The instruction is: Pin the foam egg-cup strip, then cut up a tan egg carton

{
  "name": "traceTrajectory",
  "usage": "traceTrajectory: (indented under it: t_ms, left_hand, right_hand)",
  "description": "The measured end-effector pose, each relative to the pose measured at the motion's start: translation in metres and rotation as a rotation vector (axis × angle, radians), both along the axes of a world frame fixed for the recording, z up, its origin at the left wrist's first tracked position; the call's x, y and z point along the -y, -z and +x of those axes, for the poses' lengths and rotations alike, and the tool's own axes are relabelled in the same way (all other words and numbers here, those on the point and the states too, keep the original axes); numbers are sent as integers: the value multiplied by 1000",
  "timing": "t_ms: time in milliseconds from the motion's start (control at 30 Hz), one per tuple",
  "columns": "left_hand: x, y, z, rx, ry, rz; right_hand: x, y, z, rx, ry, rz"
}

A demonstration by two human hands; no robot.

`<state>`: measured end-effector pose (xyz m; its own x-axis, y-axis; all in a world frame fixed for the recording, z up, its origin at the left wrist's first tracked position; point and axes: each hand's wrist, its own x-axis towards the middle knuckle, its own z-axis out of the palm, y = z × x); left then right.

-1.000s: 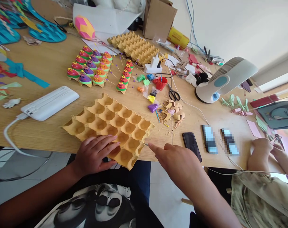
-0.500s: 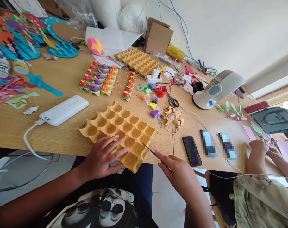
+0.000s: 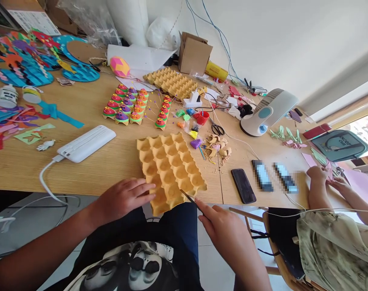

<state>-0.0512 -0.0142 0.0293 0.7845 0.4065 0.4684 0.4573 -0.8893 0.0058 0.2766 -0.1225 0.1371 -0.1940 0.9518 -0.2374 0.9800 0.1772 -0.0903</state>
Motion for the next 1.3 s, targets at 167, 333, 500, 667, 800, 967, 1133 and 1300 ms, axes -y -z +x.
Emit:
traceTrajectory:
  t_ms: [167,333,500,667,800,967,1133,1300]
  left_hand:
    - [1,4,-18,4,-71,-122]
    - [18,8,-10,75,-11,-252]
    - [17,19,5,97,34,-237]
    - [0,19,8,113,43,-230]
    - [-12,13,6,82,66,-266]
    - [-21,14,3,87,130,-317]
    - [-20,18,3,104,136,-300]
    - [-19,20,2,123,128,-344]
  right_hand:
    - [14,3,-24,28,-45,-12]
    - [23,5,-34,-17,-57,-26]
    - [30,13,-43,-79,21,-72]
    - [35,28,-56,-193,122,-111]
    - [38,34,-66,-268,203,-117]
    - [38,29,-72,-262,249,-127]
    - [34,21,-74,-274,277,-156]
    - [33,19,-76,-299,294,-160]
